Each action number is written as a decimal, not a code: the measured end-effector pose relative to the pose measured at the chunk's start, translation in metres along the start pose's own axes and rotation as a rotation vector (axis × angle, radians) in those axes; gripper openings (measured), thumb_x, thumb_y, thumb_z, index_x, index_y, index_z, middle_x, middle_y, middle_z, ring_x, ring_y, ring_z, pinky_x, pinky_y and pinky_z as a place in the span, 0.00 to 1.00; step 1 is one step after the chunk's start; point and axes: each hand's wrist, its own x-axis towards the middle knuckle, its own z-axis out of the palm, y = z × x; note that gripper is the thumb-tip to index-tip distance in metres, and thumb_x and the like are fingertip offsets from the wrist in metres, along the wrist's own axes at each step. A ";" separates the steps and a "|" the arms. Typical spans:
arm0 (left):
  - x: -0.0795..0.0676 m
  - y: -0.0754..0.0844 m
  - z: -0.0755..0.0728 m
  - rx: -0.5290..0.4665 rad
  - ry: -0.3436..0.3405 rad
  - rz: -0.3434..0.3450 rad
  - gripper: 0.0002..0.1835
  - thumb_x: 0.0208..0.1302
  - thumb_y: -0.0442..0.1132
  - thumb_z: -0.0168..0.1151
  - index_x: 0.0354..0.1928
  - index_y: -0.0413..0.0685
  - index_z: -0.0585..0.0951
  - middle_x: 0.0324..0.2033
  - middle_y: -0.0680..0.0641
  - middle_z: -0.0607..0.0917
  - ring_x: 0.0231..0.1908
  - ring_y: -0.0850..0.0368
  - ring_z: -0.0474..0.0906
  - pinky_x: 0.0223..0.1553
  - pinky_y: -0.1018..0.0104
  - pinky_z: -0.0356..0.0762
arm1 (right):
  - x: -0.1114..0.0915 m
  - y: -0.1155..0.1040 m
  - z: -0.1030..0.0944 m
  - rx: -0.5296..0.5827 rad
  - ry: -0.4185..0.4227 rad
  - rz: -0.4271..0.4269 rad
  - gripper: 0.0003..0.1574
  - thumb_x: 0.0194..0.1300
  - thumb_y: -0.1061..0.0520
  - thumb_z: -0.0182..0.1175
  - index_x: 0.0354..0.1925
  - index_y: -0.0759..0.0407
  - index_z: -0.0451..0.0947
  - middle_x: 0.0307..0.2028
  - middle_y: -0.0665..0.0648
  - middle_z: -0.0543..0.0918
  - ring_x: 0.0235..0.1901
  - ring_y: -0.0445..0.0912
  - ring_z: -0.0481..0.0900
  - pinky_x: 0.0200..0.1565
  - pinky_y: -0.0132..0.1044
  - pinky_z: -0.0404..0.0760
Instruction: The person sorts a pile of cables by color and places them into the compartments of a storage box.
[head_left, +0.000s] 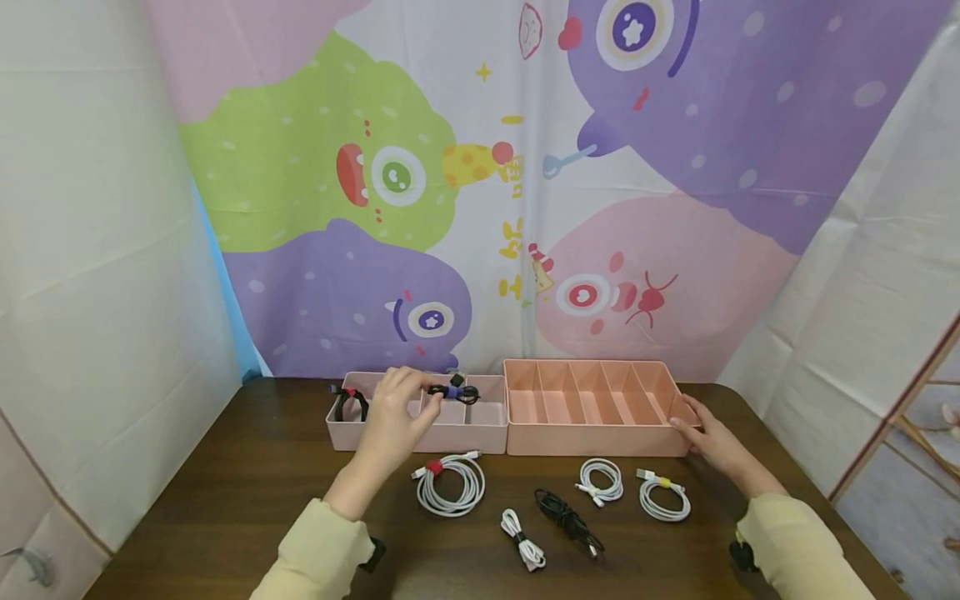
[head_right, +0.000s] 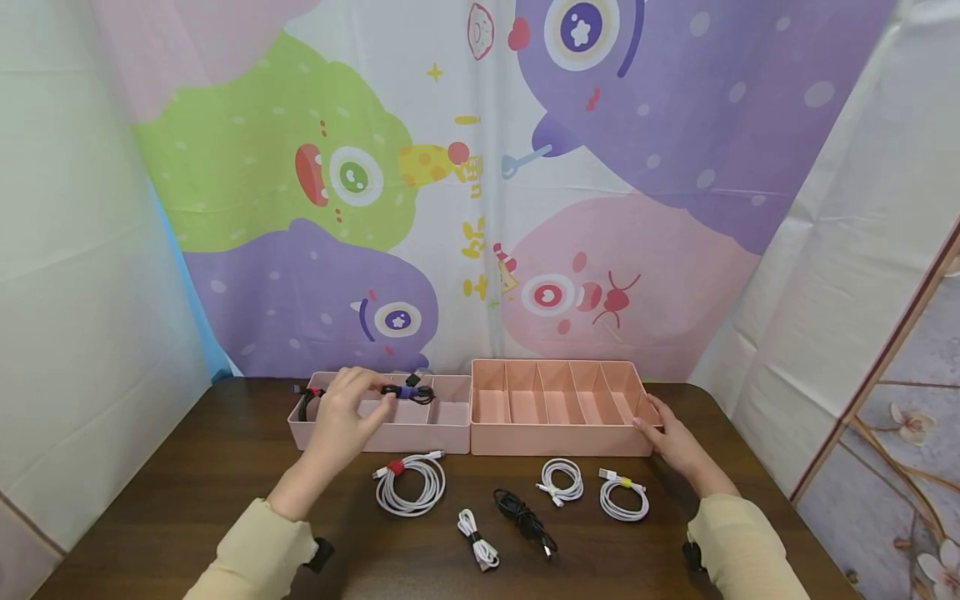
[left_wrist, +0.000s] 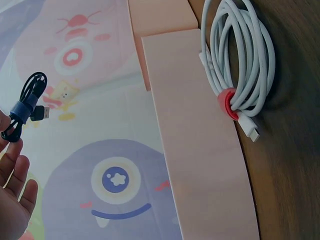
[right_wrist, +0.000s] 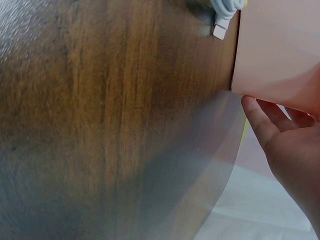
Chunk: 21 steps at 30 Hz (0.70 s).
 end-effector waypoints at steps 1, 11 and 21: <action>0.000 -0.001 0.000 -0.002 0.002 -0.006 0.06 0.51 0.31 0.66 0.32 0.45 0.81 0.28 0.51 0.79 0.33 0.54 0.70 0.39 0.58 0.67 | 0.000 0.000 0.000 -0.001 0.001 -0.001 0.47 0.72 0.44 0.47 0.72 0.68 0.36 0.63 0.81 0.55 0.58 0.69 0.66 0.52 0.56 0.74; -0.001 -0.015 0.003 0.012 0.012 -0.041 0.06 0.51 0.31 0.67 0.33 0.45 0.82 0.28 0.49 0.79 0.34 0.54 0.70 0.38 0.59 0.68 | 0.000 0.001 0.000 -0.016 0.007 -0.003 0.47 0.72 0.44 0.46 0.71 0.69 0.37 0.64 0.81 0.53 0.58 0.70 0.66 0.51 0.56 0.75; -0.003 -0.028 0.008 0.007 -0.003 -0.054 0.06 0.51 0.29 0.66 0.33 0.44 0.83 0.29 0.48 0.80 0.35 0.51 0.72 0.42 0.54 0.68 | 0.001 0.001 0.000 -0.026 0.013 -0.012 0.46 0.72 0.45 0.46 0.71 0.69 0.38 0.63 0.82 0.55 0.57 0.70 0.67 0.50 0.55 0.76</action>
